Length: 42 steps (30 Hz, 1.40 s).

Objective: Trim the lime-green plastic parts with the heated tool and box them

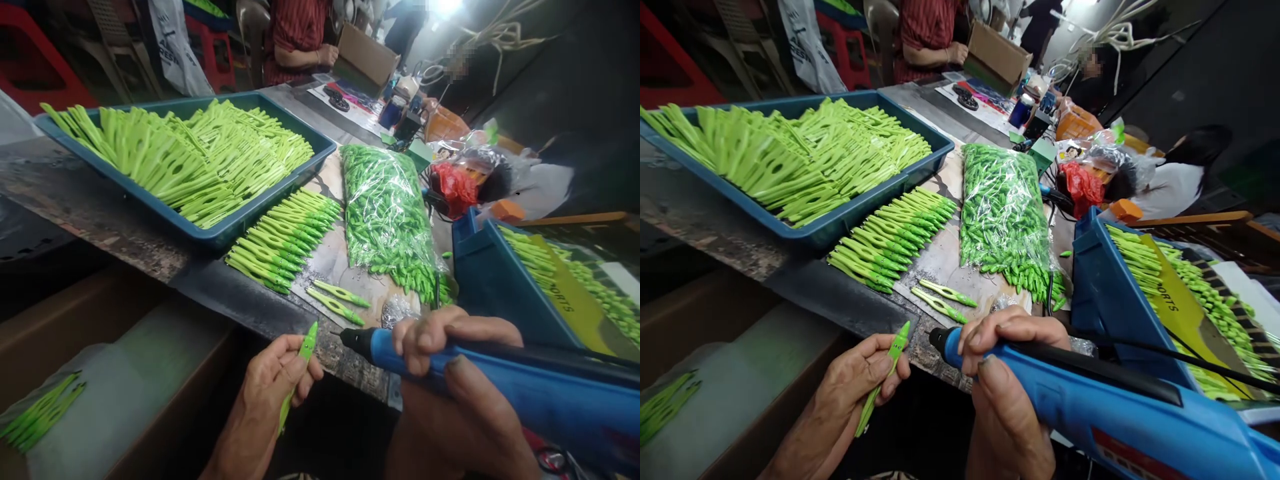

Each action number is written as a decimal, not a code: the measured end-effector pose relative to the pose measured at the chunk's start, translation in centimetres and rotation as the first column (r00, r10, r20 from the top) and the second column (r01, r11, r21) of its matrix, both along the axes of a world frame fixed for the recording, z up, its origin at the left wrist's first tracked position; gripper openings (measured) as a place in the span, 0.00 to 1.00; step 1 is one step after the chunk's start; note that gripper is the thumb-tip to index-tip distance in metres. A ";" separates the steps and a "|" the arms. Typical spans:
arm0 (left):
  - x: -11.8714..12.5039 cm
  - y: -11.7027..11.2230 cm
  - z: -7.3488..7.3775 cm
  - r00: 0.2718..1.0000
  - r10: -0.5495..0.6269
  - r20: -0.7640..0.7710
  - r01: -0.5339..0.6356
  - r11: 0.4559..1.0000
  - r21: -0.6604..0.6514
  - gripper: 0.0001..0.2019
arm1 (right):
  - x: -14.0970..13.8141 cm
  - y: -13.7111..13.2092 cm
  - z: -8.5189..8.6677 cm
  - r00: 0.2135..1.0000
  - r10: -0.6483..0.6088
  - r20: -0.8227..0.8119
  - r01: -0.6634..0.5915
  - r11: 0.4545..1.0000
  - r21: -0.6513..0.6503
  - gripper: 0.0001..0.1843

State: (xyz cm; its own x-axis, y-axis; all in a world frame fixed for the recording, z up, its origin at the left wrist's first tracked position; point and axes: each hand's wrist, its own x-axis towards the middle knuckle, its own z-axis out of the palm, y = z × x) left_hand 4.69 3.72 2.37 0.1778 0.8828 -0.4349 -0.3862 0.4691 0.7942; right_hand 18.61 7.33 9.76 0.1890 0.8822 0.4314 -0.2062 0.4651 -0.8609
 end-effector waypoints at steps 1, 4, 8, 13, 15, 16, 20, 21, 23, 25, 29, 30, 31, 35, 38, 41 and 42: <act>-0.2 -0.2 0.0 1.000 0.008 0.027 -0.007 0.999 -0.040 0.09 | -0.1 0.0 0.0 1.000 0.003 -0.003 -0.003 1.000 -0.007 0.09; -0.5 -0.5 0.1 0.998 0.040 0.047 -0.034 0.993 -0.115 0.07 | -0.3 0.0 -0.1 1.000 0.021 0.004 -0.021 1.000 -0.001 0.09; -0.8 -0.8 -0.1 0.998 0.052 0.040 -0.046 0.990 -0.136 0.08 | -0.8 0.1 -0.1 1.000 0.027 -0.007 -0.027 1.000 0.002 0.09; -1.0 -0.9 -0.5 0.996 0.082 0.038 -0.073 0.979 -0.193 0.08 | -1.3 0.2 0.0 0.999 0.022 0.032 -0.023 1.000 0.007 0.07; -1.0 -0.8 -0.5 0.995 0.093 0.021 -0.086 0.974 -0.211 0.08 | -1.3 0.2 0.0 0.998 0.030 0.059 -0.029 1.000 -0.003 0.07; -1.0 -0.8 -0.6 0.995 0.097 0.014 -0.092 0.972 -0.216 0.08 | -1.3 0.2 0.0 0.997 0.035 0.068 -0.035 0.999 -0.005 0.07; -0.9 -0.4 -0.5 0.994 0.108 0.010 -0.103 0.968 -0.231 0.08 | -1.4 0.1 0.1 0.996 0.067 0.057 -0.067 0.998 -0.008 0.07; -0.9 -0.3 -0.5 0.994 0.111 0.014 -0.104 0.967 -0.234 0.08 | -1.5 0.1 0.2 0.996 0.075 0.053 -0.075 0.997 -0.010 0.07; -0.9 -0.2 -0.5 0.993 0.116 0.024 -0.107 0.966 -0.235 0.09 | -1.7 0.0 0.2 0.994 0.091 0.052 -0.090 0.996 -0.028 0.06; -0.9 -0.2 -0.5 0.992 0.122 0.023 -0.114 0.968 -0.224 0.09 | -2.0 0.0 0.1 0.993 0.106 0.056 -0.104 0.994 -0.038 0.07; -0.6 -0.2 -0.7 0.991 0.129 -0.022 -0.131 0.975 -0.181 0.09 | -2.6 0.1 -0.1 0.990 0.135 0.037 -0.133 0.990 -0.045 0.08; -0.5 -0.3 -0.8 0.992 0.124 -0.038 -0.128 0.978 -0.162 0.10 | -2.7 0.2 -0.2 0.989 0.143 0.031 -0.141 0.989 -0.055 0.08; -0.5 -0.3 -0.9 0.992 0.116 -0.050 -0.122 0.982 -0.144 0.11 | -2.9 0.2 -0.2 0.989 0.143 0.025 -0.142 0.988 -0.063 0.08; -0.4 -0.3 -1.1 0.996 0.080 -0.042 -0.085 0.988 -0.128 0.13 | -3.3 0.4 -0.4 0.992 0.119 0.029 -0.116 0.989 -0.097 0.08; -0.5 -0.1 -1.1 0.996 0.088 -0.020 -0.090 0.983 -0.159 0.14 | -3.5 0.6 -0.6 0.992 0.120 0.039 -0.115 0.989 -0.095 0.08; -0.4 0.0 -1.2 0.992 0.122 0.015 -0.117 0.975 -0.192 0.14 | -3.8 0.7 -0.7 0.991 0.123 0.048 -0.119 0.989 -0.089 0.08; -0.4 0.1 -1.2 0.991 0.131 0.026 -0.124 0.972 -0.198 0.14 | -3.8 0.7 -0.7 0.991 0.124 0.053 -0.119 0.989 -0.092 0.08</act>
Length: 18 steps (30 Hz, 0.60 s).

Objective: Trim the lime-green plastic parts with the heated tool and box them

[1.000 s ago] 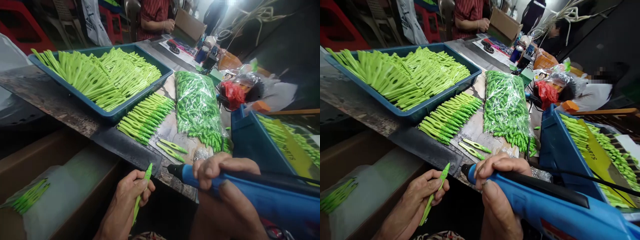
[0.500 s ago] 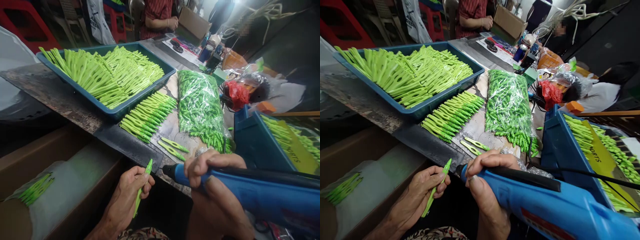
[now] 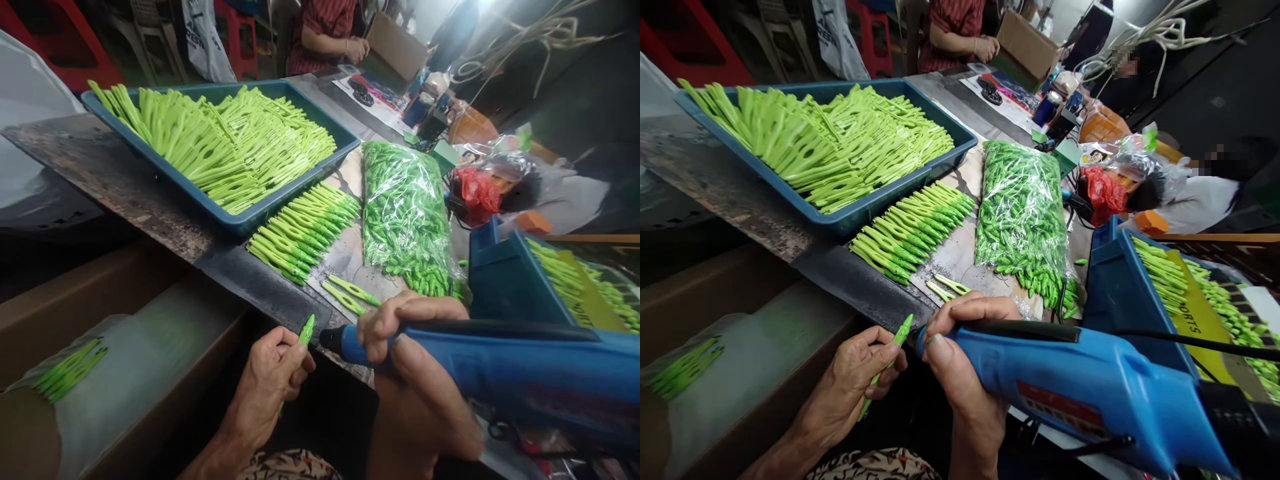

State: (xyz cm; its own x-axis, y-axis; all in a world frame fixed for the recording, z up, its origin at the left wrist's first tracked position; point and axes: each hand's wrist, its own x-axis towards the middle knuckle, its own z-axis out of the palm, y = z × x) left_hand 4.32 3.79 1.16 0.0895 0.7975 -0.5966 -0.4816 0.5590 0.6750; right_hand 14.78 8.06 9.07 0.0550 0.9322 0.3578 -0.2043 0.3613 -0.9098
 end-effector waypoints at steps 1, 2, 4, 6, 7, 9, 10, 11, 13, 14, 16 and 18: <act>0.0 0.0 -0.1 1.000 0.007 0.010 -0.007 1.000 -0.002 0.14 | -0.1 0.0 0.0 1.000 0.000 0.005 0.000 1.000 -0.004 0.08; 0.1 0.0 -0.1 1.000 0.012 0.018 -0.012 1.000 -0.002 0.14 | -0.1 0.0 0.0 1.000 -0.001 0.010 0.001 1.000 -0.007 0.08; 0.2 0.0 -0.2 0.999 0.020 0.027 -0.020 1.000 -0.005 0.13 | -0.1 0.0 -0.1 1.000 -0.001 0.014 0.002 1.000 -0.009 0.08; 0.2 -0.1 -0.2 0.999 0.028 0.031 -0.028 1.000 -0.009 0.13 | -0.2 0.0 -0.1 1.000 -0.002 0.011 0.002 1.000 -0.007 0.08; 0.3 -0.1 -0.2 0.999 0.033 0.032 -0.032 0.999 -0.010 0.13 | -0.2 0.0 -0.1 1.000 -0.002 0.008 0.002 1.000 -0.007 0.08; 0.3 -0.1 -0.1 0.999 0.043 0.032 -0.043 0.999 -0.014 0.13 | -0.3 0.0 -0.2 1.000 -0.008 0.002 0.008 1.000 -0.006 0.08; 0.4 -0.1 -0.1 0.998 0.048 0.033 -0.047 0.999 -0.017 0.13 | -0.3 0.0 -0.1 1.000 -0.011 -0.005 0.011 1.000 -0.004 0.09; 0.4 -0.1 0.0 0.998 0.051 0.034 -0.050 0.999 -0.020 0.13 | -0.3 -0.1 -0.1 1.000 -0.010 -0.014 0.010 1.000 -0.005 0.09; 0.4 -0.1 0.1 0.998 0.054 0.034 -0.054 0.998 -0.027 0.13 | -0.3 -0.1 -0.1 1.000 0.011 -0.026 -0.012 1.000 -0.011 0.09; 0.4 0.0 0.2 0.998 0.056 0.034 -0.055 0.998 -0.031 0.13 | -0.2 -0.1 -0.1 0.999 0.020 -0.028 -0.021 1.000 -0.017 0.10; 0.4 0.1 0.3 0.998 0.056 0.029 -0.055 0.998 -0.035 0.13 | -0.2 -0.1 -0.1 0.999 0.035 -0.022 -0.036 0.999 -0.024 0.09; 0.5 0.1 0.4 0.998 0.056 0.022 -0.055 0.998 -0.037 0.13 | -0.2 -0.1 -0.1 1.000 0.025 -0.013 -0.026 0.999 -0.020 0.09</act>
State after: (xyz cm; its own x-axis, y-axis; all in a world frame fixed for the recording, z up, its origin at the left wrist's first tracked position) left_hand 4.78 3.94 1.55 0.0601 0.7796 -0.6233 -0.5277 0.5549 0.6431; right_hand 14.61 7.96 8.99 0.0354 0.9402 0.3387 -0.2244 0.3377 -0.9141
